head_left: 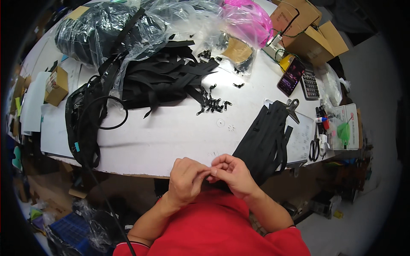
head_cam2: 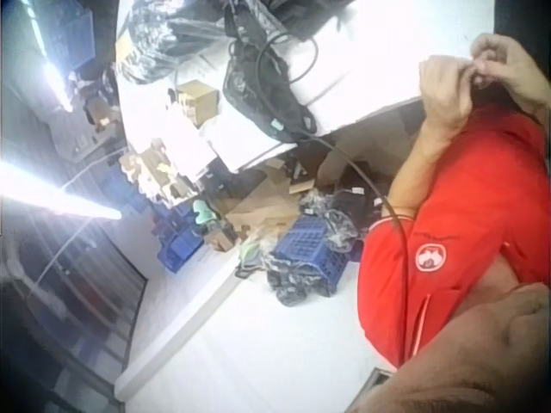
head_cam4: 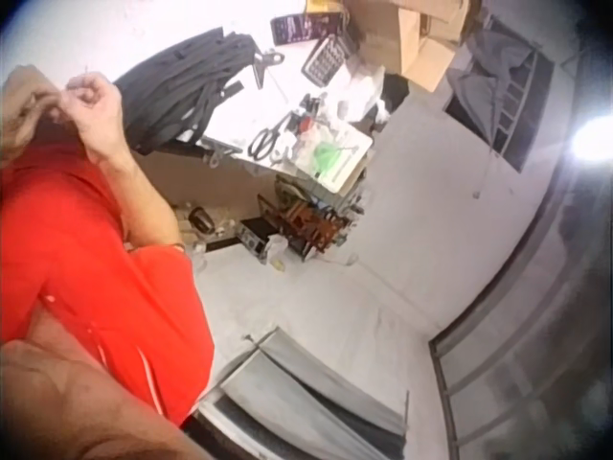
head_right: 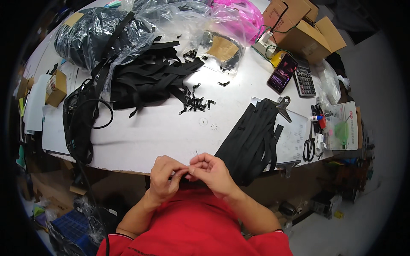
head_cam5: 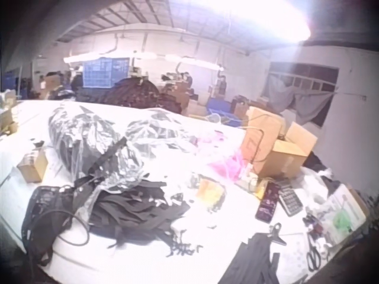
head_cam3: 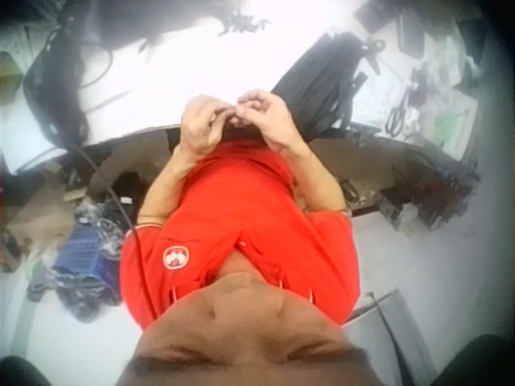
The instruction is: The person attaches small black plastic clips to the ends of black fabric straps. They repeatedly pick up a strap, thread a clip onto the end, and secure it by hand. The person works at a white table cluttered with loose straps, clips, and packaging materials.
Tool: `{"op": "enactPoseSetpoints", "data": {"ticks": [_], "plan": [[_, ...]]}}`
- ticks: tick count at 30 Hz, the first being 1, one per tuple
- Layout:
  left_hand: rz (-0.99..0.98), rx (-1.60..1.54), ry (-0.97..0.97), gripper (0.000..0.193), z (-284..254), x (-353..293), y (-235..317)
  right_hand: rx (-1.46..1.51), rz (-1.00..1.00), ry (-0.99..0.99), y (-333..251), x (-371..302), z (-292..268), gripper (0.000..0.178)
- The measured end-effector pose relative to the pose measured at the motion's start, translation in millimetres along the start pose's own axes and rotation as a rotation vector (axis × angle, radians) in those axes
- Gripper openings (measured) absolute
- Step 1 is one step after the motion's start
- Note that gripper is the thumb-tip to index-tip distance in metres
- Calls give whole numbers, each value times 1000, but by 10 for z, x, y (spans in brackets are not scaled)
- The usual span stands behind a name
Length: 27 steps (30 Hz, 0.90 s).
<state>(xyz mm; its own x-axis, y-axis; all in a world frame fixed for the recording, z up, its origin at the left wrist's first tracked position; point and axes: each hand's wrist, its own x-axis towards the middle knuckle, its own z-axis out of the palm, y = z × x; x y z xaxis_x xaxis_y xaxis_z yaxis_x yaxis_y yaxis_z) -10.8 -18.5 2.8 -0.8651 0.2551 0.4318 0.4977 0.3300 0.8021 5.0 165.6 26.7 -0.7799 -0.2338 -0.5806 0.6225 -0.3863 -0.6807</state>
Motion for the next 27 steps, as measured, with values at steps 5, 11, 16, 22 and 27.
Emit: {"op": "enactPoseSetpoints", "data": {"ticks": [5,11,16,22,27], "plan": [[-311,-181,35,7,6,-49,43,-1095,-824,341,-367,841,30,13],[-231,-226,-28,10,-123,-89,15,-1415,-870,616,-496,1373,208,11],[-452,-440,-7,13,-231,-133,-30,-789,-743,327,-662,1100,39,12],[-485,-632,-22,15,-151,-96,-52,184,-274,-35,-370,462,-191,23],[-531,-683,-65,20,-27,-19,63,55,-353,-17,-104,154,-105,38]]}}
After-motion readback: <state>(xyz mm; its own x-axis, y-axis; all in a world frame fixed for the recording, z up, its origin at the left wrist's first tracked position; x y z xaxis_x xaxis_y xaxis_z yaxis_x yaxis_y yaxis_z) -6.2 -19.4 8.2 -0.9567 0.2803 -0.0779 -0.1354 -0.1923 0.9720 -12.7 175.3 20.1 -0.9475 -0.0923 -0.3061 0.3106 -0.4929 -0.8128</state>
